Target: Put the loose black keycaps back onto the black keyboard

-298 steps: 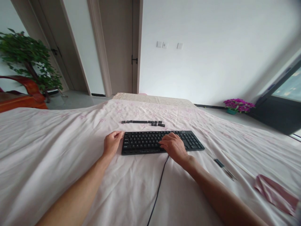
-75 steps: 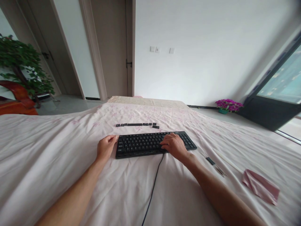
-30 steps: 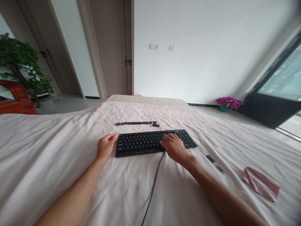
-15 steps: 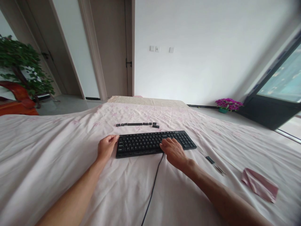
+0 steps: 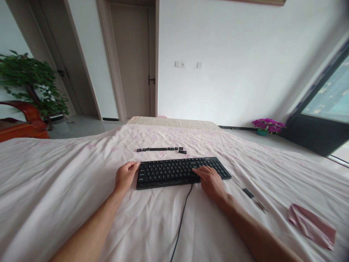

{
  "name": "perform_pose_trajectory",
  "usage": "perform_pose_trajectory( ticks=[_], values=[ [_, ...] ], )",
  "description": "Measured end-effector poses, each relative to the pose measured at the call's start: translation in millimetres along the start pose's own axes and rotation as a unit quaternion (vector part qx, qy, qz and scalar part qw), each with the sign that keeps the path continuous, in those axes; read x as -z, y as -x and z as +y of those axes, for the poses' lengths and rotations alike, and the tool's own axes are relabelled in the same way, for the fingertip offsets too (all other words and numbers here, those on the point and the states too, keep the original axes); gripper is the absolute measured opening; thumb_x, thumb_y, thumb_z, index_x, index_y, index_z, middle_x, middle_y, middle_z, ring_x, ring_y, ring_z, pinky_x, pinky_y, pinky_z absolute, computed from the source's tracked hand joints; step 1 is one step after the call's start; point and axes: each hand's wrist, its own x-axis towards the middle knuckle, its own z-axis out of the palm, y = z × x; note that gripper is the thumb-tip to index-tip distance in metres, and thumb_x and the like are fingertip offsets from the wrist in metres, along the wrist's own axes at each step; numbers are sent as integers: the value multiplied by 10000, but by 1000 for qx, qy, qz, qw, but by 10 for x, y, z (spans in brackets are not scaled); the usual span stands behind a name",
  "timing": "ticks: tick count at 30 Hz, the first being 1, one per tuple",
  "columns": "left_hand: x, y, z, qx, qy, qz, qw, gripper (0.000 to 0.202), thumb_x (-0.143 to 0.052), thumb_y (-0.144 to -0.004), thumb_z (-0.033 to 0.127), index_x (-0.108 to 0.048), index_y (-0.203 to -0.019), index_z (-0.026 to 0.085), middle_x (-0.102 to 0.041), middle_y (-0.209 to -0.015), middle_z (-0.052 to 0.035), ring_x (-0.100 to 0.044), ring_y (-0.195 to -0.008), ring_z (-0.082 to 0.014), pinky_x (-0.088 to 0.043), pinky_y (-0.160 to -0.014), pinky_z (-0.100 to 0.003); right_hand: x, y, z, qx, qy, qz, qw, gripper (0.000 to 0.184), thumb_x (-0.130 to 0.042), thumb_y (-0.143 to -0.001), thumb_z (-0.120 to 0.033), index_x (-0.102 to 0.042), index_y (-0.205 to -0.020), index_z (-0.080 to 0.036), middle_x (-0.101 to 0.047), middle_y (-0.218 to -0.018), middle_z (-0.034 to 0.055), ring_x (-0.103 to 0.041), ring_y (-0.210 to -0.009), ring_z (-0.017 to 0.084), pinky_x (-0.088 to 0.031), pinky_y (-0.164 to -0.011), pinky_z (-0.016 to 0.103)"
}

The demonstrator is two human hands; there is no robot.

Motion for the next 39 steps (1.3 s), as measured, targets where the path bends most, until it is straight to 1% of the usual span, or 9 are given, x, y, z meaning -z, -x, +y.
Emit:
perform_pose_trajectory(
  ticks=[5,8,11,14,16,20,25,30,39],
  values=[
    [10,1,13,-2,-9,-3,1000,394,-588,-732,509,-747,-899,190,-761,-838,-68,-687,-834,-245,-508,-740,-299,65,-14,243,-111,65,100,987,401,-426,-910,-180,-626,-1244,-277,-612,-1218,50,-488,-1077,229,-360,-909,343],
    [19,-2,4,-9,-24,-6,1000,381,-579,-746,496,-742,-914,195,-762,-883,-69,-687,-857,-242,-508,-756,-297,56,-40,436,-205,104,125,965,425,-398,-945,-291,-531,-1346,-247,-523,-1366,68,-431,-1191,268,-336,-974,393],
    [26,-11,-17,-20,-43,-13,999,364,-557,-774,487,-735,-927,209,-758,-952,-65,-685,-885,-235,-505,-782,-294,15,-67,620,-302,94,83,945,514,-363,-955,-364,-414,-1431,-179,-484,-1411,118,-430,-1237,292,-338,-990,410],
    [29,-22,-31,-27,-58,-19,998,361,-537,-796,478,-731,-949,214,-753,-988,-65,-683,-899,-232,-501,-799,-295,-20,-76,730,-359,49,9,932,560,-338,-954,-394,-362,-1457,-149,-550,-1337,154,-514,-1175,295,-384,-939,400],
    [30,-25,-31,-29,-69,-21,997,358,-532,-802,470,-733,-960,217,-751,-1000,-63,-681,-911,-234,-498,-811,-297,-32,-69,751,-365,33,-12,930,575,-347,-946,-392,-346,-1464,-143,-575,-1306,159,-538,-1153,299,-397,-924,399],
    [35,-14,-12,-20,-83,-18,996,342,-534,-804,457,-735,-980,244,-750,-1014,-43,-680,-932,-235,-494,-817,-301,-54,-40,712,-353,25,0,935,589,-373,-930,-381,-336,-1471,-150,-577,-1312,140,-519,-1183,295,-394,-944,396],
    [42,4,6,-22,-87,-15,996,341,-535,-803,438,-728,-1003,241,-746,-1016,-42,-674,-932,-232,-490,-806,-302,-107,-11,672,-335,41,14,941,561,-364,-931,-383,-388,-1451,-174,-575,-1307,134,-515,-1166,303,-393,-940,405],
    [45,4,4,-23,-85,-16,996,351,-537,-791,435,-727,-1008,235,-746,-1009,-45,-670,-910,-231,-492,-783,-300,-138,-9,697,-350,14,28,936,525,-333,-946,-378,-433,-1424,-186,-560,-1321,120,-510,-1158,286,-385,-958,400],
    [42,-7,-35,-31,-93,-14,995,342,-532,-800,430,-730,-1005,241,-747,-999,-53,-672,-905,-230,-487,-823,-304,-167,0,739,-348,-22,37,937,493,-340,-948,-381,-495,-1379,-200,-546,-1334,108,-499,-1166,273,-371,-980,384]
  ],
)
